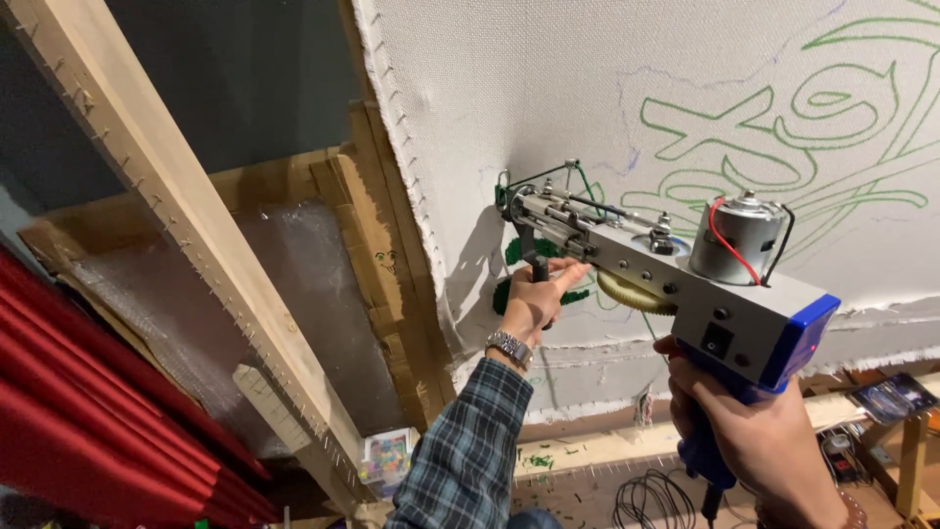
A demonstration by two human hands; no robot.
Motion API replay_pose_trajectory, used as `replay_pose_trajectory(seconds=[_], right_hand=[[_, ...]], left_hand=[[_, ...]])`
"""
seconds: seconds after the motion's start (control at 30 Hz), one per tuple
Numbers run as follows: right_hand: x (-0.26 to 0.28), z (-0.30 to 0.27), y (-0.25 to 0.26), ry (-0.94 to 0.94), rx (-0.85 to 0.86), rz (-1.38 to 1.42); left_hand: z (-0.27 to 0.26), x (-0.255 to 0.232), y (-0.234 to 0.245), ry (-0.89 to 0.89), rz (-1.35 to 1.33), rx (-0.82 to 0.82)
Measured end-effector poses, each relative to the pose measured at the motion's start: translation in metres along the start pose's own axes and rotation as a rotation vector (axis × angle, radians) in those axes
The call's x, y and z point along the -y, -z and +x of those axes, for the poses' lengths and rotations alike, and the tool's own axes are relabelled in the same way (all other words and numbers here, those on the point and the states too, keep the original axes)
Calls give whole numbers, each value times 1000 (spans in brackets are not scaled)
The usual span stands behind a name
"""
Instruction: A person uses a power tufting gun to apply green yarn to a canvas stretched on a frame, occasionally using scissors to trim the yarn.
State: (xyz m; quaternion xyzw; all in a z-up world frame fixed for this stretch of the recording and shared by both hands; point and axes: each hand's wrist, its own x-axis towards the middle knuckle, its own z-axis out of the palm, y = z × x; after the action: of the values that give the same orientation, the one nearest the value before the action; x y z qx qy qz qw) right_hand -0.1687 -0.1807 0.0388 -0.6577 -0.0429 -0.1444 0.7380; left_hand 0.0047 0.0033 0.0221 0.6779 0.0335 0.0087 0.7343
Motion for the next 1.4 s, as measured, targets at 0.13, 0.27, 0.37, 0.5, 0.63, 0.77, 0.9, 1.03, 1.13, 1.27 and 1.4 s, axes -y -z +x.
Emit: replay_pose_trajectory(seconds=[0.13, 0.27, 0.37, 0.5, 0.63, 0.77, 0.9, 1.03, 1.13, 1.27, 1.4], right_hand=[[9, -4, -3, -52, -20, -38], [2, -1, 0, -123, -54, -6], [-4, 1, 1, -82, -40, 15], [0, 1, -1, -60, -49, 16], [4, 1, 3, -38, -5, 16], [12, -4, 14, -33, -10, -28], [0, -5, 49, -66, 50, 95], [-21, -8, 92, -59, 106, 81], [-38, -10, 116, -71, 69, 166], [-30, -15, 125, 81, 189, 66], [-36, -20, 142, -64, 32, 40]], left_hand=[[-8, -5, 0, 56, 28, -12], [-3, -2, 1, 54, 77, -7], [48, 54, 4, -123, -40, 49], [23, 22, 3, -56, 4, 40], [-4, -5, 6, 22, 173, 51], [-12, -7, 8, -87, 103, 209], [-10, 2, 18, -143, -37, 741], [-12, 7, 11, -132, -95, 923], [-21, 11, 1, -178, -48, 988], [-6, 37, -17, -227, -235, 1163], [-17, 38, -30, -265, -164, 1038]])
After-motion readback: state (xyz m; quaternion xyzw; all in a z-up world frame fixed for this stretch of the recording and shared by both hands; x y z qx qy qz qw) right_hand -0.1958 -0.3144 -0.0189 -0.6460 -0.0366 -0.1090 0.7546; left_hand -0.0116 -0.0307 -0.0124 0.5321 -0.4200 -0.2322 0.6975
